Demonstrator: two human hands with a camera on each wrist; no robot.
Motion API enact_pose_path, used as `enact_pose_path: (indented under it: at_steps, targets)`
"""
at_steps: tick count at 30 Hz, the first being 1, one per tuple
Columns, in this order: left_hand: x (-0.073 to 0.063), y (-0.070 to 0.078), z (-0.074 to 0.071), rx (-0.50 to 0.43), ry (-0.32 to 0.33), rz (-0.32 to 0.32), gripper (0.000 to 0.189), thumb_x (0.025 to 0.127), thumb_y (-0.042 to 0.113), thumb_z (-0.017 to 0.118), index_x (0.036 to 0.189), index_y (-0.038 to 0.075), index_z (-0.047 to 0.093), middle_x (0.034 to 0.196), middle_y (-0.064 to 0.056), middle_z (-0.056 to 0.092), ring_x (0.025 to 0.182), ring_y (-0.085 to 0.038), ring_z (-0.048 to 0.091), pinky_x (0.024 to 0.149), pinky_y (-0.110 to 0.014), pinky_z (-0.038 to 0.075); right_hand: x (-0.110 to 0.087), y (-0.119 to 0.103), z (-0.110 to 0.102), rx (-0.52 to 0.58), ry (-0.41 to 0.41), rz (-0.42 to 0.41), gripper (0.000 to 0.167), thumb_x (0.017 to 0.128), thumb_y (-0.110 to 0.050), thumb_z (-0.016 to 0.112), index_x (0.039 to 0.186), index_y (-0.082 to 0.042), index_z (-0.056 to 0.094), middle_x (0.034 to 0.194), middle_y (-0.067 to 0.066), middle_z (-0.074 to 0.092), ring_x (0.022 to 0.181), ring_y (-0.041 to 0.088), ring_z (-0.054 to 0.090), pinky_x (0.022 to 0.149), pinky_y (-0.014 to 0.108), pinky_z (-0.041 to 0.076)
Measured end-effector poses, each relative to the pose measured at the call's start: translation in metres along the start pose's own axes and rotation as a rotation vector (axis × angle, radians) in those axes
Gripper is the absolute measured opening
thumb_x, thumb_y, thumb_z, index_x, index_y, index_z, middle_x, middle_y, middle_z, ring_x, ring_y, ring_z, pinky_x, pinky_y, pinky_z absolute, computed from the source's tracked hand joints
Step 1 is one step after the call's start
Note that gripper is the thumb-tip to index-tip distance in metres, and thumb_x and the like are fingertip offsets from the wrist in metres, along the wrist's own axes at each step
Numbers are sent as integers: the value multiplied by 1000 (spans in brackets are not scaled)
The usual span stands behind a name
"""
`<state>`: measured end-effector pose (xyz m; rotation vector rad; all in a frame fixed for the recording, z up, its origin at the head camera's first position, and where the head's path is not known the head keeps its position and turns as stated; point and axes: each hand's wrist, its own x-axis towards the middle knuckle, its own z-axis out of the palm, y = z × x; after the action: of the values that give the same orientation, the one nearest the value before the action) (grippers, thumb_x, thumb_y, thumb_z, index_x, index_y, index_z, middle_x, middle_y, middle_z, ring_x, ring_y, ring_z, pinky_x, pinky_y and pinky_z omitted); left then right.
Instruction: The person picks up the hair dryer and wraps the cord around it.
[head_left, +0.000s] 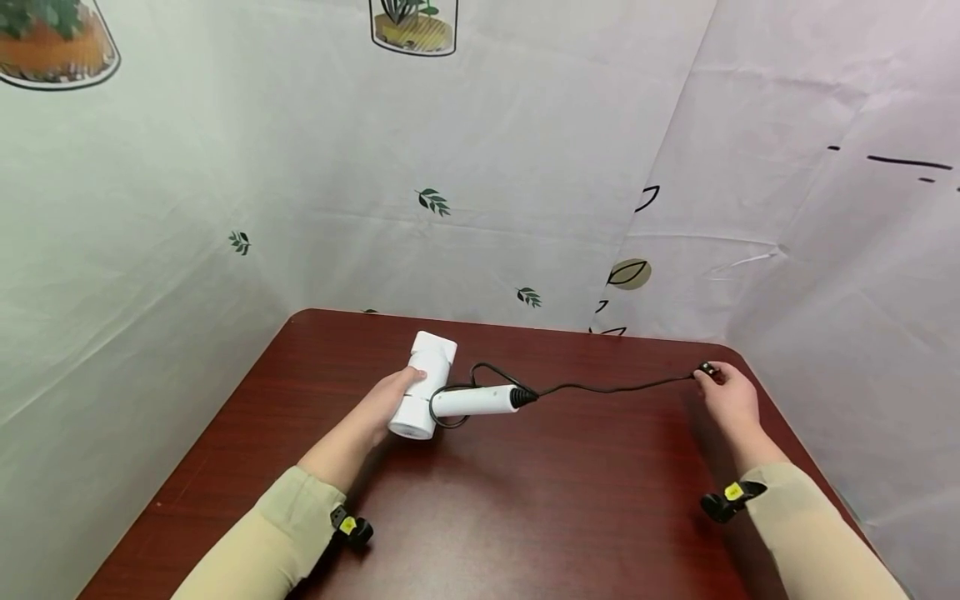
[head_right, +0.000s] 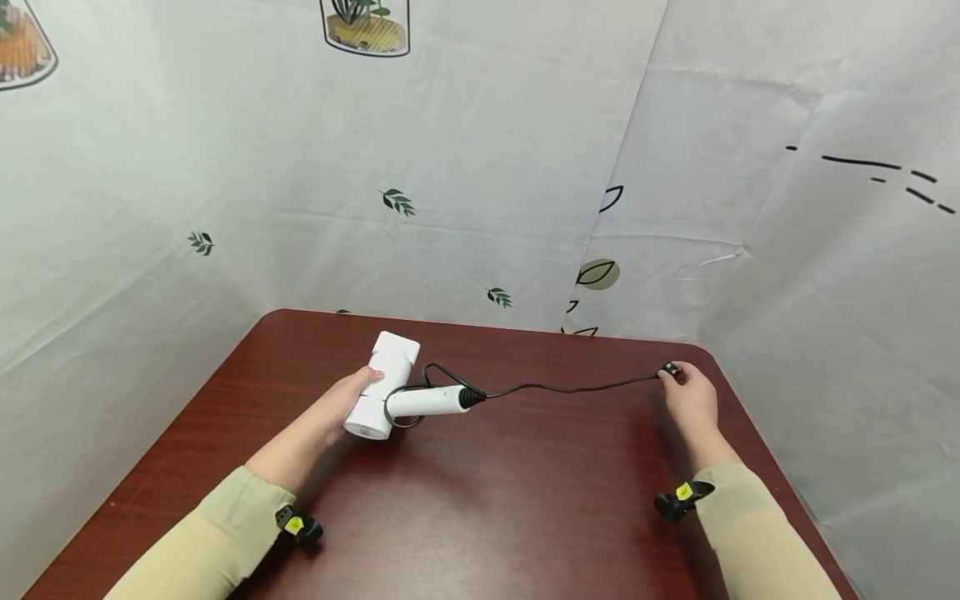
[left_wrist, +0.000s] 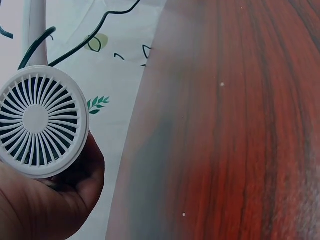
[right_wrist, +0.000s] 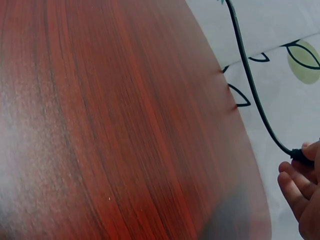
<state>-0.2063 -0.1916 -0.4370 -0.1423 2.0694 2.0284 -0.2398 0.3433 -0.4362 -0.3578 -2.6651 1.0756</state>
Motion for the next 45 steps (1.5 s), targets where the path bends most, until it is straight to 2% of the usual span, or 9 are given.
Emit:
enact_pose_path:
  at_steps: [5, 11, 19, 30, 33, 36, 39, 41, 45]
  targets:
    - [0, 1, -1, -16, 22, -17, 48, 95, 33, 50, 127, -3, 50, 87, -7, 63, 69, -17, 65, 65, -32, 54, -2, 6, -5, -16, 19, 5, 40, 104, -26, 52, 131, 4, 54, 116, 25, 62, 80, 9, 60, 63, 24, 48]
    - [-2, 4, -4, -22, 32, -29, 49, 96, 34, 49, 126, -5, 50, 84, -5, 64, 69, -15, 64, 65, -31, 54, -5, 14, -11, -24, 26, 20, 43, 104, -27, 50, 133, 5, 52, 120, 28, 61, 84, 16, 64, 62, 22, 49]
    - [-2, 5, -6, -39, 47, -29, 50, 97, 35, 49, 129, -4, 47, 86, -5, 64, 70, -15, 65, 65, -31, 54, -8, 20, -15, -3, 19, 36, 47, 104, -30, 49, 135, 5, 50, 124, 28, 59, 71, -5, 51, 61, 20, 48]
    - [1, 5, -9, -54, 82, -51, 52, 99, 38, 47, 131, -2, 43, 90, -4, 62, 73, -14, 64, 67, -31, 54, -12, 24, -15, 46, 28, 44, 49, 104, -33, 50, 136, 5, 49, 124, 27, 58, 69, -12, 49, 60, 14, 46]
    - [0, 7, -9, -67, 100, -40, 49, 98, 37, 47, 130, -1, 44, 90, -4, 62, 74, -14, 64, 68, -30, 54, -15, 21, -16, 47, 31, 26, 49, 103, -34, 50, 134, 3, 51, 120, 25, 60, 70, -11, 51, 60, 14, 46]
    - [0, 8, -10, -76, 115, -23, 47, 99, 35, 48, 129, 0, 45, 91, -3, 62, 76, -13, 64, 70, -30, 53, -19, 17, -18, 17, 49, -8, 50, 103, -36, 50, 134, 3, 52, 121, 25, 60, 80, 4, 59, 61, 17, 45]
    - [1, 9, -10, -85, 145, -8, 46, 98, 34, 49, 130, 0, 45, 93, -2, 61, 77, -12, 63, 71, -29, 52, -22, 11, -19, -3, 73, -65, 48, 102, -37, 52, 130, 2, 54, 120, 25, 60, 91, 19, 58, 63, 19, 44]
    - [1, 10, -11, -87, 170, -1, 48, 98, 34, 50, 132, 0, 44, 96, -3, 61, 78, -12, 62, 72, -28, 51, -24, 7, -20, 1, 78, -109, 46, 102, -36, 53, 127, 2, 56, 118, 23, 61, 90, 17, 58, 63, 19, 44]
    - [1, 11, -11, -81, 204, 1, 58, 98, 39, 52, 139, 0, 39, 110, -9, 58, 86, -15, 62, 76, -28, 50, -30, -1, -20, 49, 47, -191, 41, 102, -34, 55, 124, 0, 57, 108, 18, 62, 76, -2, 57, 61, 16, 48]
